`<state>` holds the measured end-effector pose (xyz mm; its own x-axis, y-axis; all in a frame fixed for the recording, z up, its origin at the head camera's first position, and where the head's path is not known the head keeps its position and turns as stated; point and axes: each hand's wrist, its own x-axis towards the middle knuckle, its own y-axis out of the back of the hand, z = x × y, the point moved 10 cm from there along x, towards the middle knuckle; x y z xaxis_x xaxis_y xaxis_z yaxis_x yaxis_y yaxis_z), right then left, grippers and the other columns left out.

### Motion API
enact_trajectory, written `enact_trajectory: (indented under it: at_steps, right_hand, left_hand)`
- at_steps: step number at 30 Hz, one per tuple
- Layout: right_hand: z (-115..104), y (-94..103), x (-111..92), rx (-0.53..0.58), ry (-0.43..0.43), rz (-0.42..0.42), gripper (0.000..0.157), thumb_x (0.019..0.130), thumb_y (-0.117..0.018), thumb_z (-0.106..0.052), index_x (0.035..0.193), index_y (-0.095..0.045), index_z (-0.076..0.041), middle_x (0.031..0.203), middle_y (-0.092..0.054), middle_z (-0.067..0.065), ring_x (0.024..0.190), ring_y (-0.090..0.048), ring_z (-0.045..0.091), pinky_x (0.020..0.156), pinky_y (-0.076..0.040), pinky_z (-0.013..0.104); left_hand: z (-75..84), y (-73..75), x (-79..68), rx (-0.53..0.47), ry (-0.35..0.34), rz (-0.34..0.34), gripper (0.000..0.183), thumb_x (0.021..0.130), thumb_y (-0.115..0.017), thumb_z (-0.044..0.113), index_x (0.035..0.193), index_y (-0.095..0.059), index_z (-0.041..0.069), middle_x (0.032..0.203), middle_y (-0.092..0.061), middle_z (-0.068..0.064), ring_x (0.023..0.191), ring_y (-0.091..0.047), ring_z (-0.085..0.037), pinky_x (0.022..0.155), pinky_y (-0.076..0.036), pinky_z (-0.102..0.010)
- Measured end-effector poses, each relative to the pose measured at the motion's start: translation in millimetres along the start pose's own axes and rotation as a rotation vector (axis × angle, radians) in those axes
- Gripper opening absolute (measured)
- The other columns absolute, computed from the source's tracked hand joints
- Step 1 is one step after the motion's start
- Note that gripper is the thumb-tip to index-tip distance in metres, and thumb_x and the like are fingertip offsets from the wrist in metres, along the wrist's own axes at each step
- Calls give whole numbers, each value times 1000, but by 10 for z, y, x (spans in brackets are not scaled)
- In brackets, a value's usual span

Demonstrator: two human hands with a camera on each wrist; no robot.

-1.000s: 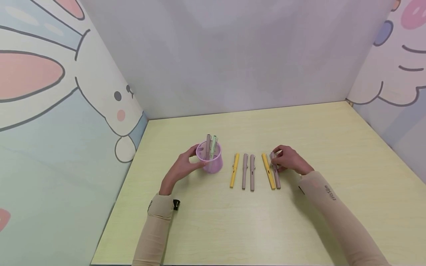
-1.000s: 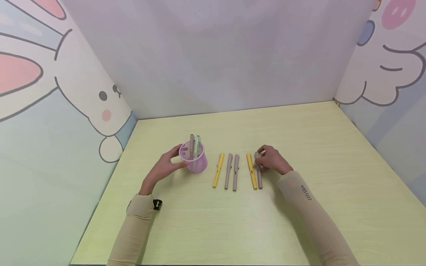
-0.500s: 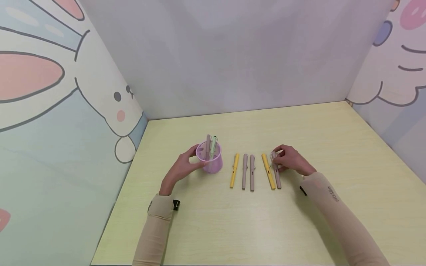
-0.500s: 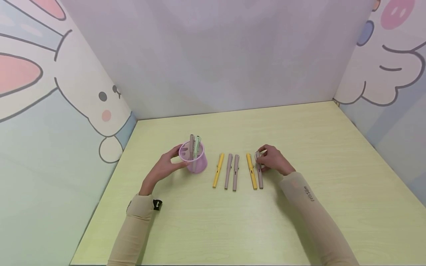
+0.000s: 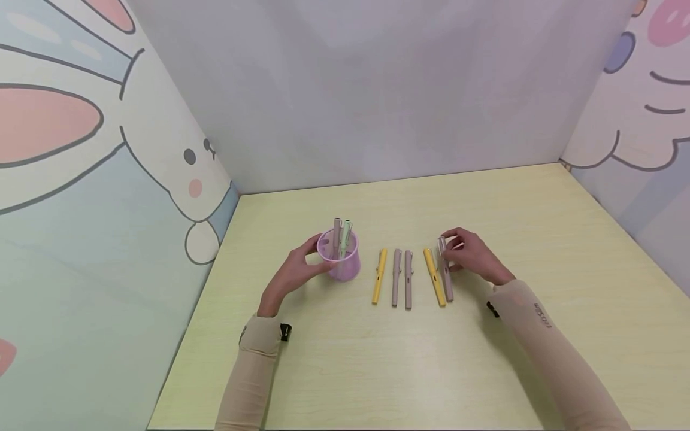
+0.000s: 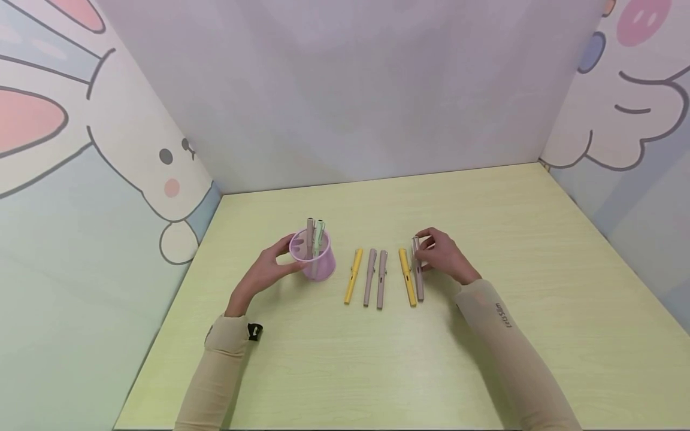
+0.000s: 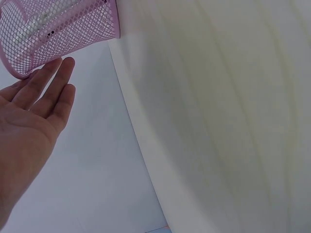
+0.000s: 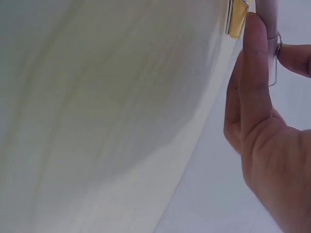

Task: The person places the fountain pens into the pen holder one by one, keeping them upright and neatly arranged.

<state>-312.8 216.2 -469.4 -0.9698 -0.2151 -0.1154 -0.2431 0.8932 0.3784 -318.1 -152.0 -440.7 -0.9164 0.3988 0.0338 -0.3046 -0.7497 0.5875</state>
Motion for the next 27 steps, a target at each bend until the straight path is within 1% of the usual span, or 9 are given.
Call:
enact_trajectory:
  at_steps: [4, 7, 13, 18, 24, 27]
  right_hand:
    - [-46, 34, 12, 7, 44, 30, 51, 99, -62, -1, 144, -43, 9, 116, -55, 26, 95, -63, 27, 72, -62, 38]
    - [-98, 67, 12, 26, 71, 58, 51, 98, -63, 0, 145, -43, 8, 117, -54, 27, 96, -61, 26, 71, -62, 38]
    - [-203, 138, -4, 75, 114, 113, 51, 98, -62, 2, 146, -44, 7, 119, -52, 26, 96, -59, 18, 72, -62, 41]
    - [-296, 191, -21, 104, 189, 175, 52, 97, -62, 4, 146, -45, 6, 117, -52, 25, 96, -59, 15, 71, -62, 41]
    - [-402, 225, -37, 130, 279, 244, 50, 96, -62, 7, 144, -48, 6, 115, -54, 23, 94, -60, 13, 68, -62, 35]
    - [-446, 236, -33, 125, 311, 278, 51, 96, -62, 10, 144, -47, 9, 115, -53, 26, 93, -59, 10, 66, -61, 31]
  left_hand:
    - [-7, 0, 7, 3, -1, 2, 79, 93, -76, 39, 159, -40, 12, 152, -52, -10, 139, -48, -36, 109, -38, -64]
    - [-3, 0, 9, -2, -3, 2, 79, 93, -76, 39, 159, -40, 13, 152, -52, -10, 139, -48, -36, 109, -38, -64]
    - [-19, 3, 7, -3, 0, 4, 79, 93, -76, 39, 159, -41, 14, 152, -52, -10, 139, -48, -36, 108, -38, -64]
    - [-12, 5, 6, -3, -3, 2, 79, 93, -76, 39, 159, -40, 13, 153, -52, -11, 139, -48, -36, 109, -38, -64]
    - [-19, 0, 16, -2, -7, -1, 80, 93, -76, 39, 160, -39, 13, 152, -52, -12, 139, -48, -37, 108, -38, -65]
    - [-18, -1, 19, -2, -9, -3, 80, 93, -76, 38, 160, -39, 13, 151, -53, -13, 139, -48, -37, 109, -38, -64]
